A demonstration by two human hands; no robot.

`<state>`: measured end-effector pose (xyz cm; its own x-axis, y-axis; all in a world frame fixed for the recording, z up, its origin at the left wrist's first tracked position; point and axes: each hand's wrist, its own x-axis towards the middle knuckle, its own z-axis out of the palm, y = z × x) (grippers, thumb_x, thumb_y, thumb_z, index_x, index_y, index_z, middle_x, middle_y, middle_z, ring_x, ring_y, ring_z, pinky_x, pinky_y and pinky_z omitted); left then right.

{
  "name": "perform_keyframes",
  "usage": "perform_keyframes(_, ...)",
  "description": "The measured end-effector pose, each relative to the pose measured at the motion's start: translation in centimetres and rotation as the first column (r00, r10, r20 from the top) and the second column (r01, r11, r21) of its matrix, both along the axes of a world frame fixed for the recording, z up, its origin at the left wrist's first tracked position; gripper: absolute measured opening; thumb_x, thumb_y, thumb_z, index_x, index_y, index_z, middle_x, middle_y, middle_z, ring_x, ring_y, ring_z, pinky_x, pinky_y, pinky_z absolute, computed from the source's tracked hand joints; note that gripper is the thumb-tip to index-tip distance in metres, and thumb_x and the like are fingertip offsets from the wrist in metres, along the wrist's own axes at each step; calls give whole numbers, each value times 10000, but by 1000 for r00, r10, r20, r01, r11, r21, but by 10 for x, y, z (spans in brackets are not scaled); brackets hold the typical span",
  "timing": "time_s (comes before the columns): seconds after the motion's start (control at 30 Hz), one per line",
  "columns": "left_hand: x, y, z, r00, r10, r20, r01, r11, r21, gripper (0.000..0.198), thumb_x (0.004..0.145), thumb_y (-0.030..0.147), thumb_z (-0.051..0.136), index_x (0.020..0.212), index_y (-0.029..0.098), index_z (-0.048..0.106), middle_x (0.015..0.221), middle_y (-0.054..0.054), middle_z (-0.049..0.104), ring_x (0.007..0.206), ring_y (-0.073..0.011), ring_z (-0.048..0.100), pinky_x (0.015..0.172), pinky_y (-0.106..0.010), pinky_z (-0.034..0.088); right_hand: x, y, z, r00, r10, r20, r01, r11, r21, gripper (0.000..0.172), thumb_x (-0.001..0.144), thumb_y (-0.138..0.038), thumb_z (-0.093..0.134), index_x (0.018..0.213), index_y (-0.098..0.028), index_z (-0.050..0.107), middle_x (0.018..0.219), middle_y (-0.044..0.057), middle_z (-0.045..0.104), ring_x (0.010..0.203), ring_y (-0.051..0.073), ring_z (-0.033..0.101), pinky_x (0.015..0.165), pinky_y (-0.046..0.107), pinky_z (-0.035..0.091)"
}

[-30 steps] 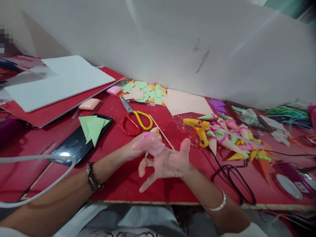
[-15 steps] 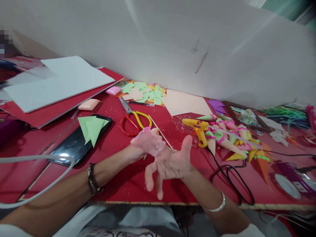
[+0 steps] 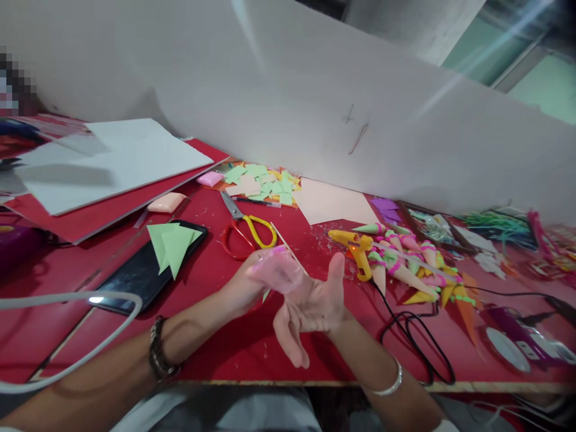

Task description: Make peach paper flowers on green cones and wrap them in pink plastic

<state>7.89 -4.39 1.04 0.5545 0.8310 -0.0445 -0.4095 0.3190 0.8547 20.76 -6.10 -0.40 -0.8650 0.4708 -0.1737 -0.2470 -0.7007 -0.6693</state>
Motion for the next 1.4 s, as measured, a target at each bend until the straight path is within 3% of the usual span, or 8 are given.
perform_keyframes(0.23,-10,1,8,989,-79,125,96,987,-132,160,671,262,654,785,157,612,730,-7,586,668,-102,546,608,-188,422,9,0,18,967,-253,-23,250,929,273,1030,571,-802,-65,1112,-109,472,447,8,558,312,105,458,380,233,373)
perform_keyframes(0.4,-14,1,11,999,-42,29,43,998,-53,145,657,235,673,718,162,565,641,30,559,554,-70,515,516,-158,388,17,-2,24,988,-119,100,67,908,413,557,726,-567,488,1042,-110,528,531,7,611,405,111,561,413,204,411)
perform_keyframes(0.57,-15,-3,19,998,-63,28,62,997,41,123,715,230,620,697,148,530,595,42,518,495,-46,455,459,-136,344,19,-6,35,970,-128,208,6,864,503,290,796,-377,512,825,-101,597,450,-43,537,344,33,464,395,140,351)
perform_keyframes(0.77,-13,-6,23,973,-231,-7,230,967,107,162,686,244,642,638,131,536,557,49,487,462,-33,413,418,-128,303,13,-15,25,998,63,17,-64,903,426,425,678,-521,581,726,-100,607,649,57,617,586,120,574,545,254,475)
perform_keyframes(1.07,0,0,20,951,-180,-251,241,940,241,158,759,266,530,671,135,536,614,25,509,532,-69,475,493,-170,371,15,-28,24,978,-121,-170,184,885,428,778,597,-747,422,1117,-182,542,1204,141,488,1069,282,469,856,469,383)
perform_keyframes(1.13,2,5,16,921,-55,-385,234,870,435,146,800,249,463,766,138,551,748,-11,558,683,-109,527,619,-209,418,27,-27,28,974,-128,-189,204,860,468,819,583,-774,388,1189,-232,481,1285,113,415,1067,288,462,871,493,369)
perform_keyframes(1.23,3,11,4,802,204,-561,341,615,711,156,795,212,460,916,158,543,904,-47,556,851,-160,513,752,-279,415,47,-29,31,947,-277,-164,322,808,494,761,605,-770,361,1215,-322,436,1336,54,358,1064,281,458,866,503,367)
perform_keyframes(1.4,7,13,-13,584,459,-670,595,319,738,315,774,309,524,1072,208,502,1018,-68,498,923,-192,487,771,-301,418,68,-37,27,864,-504,-17,440,737,514,719,646,-749,336,1217,-324,440,1365,23,324,1128,269,407,931,473,310)
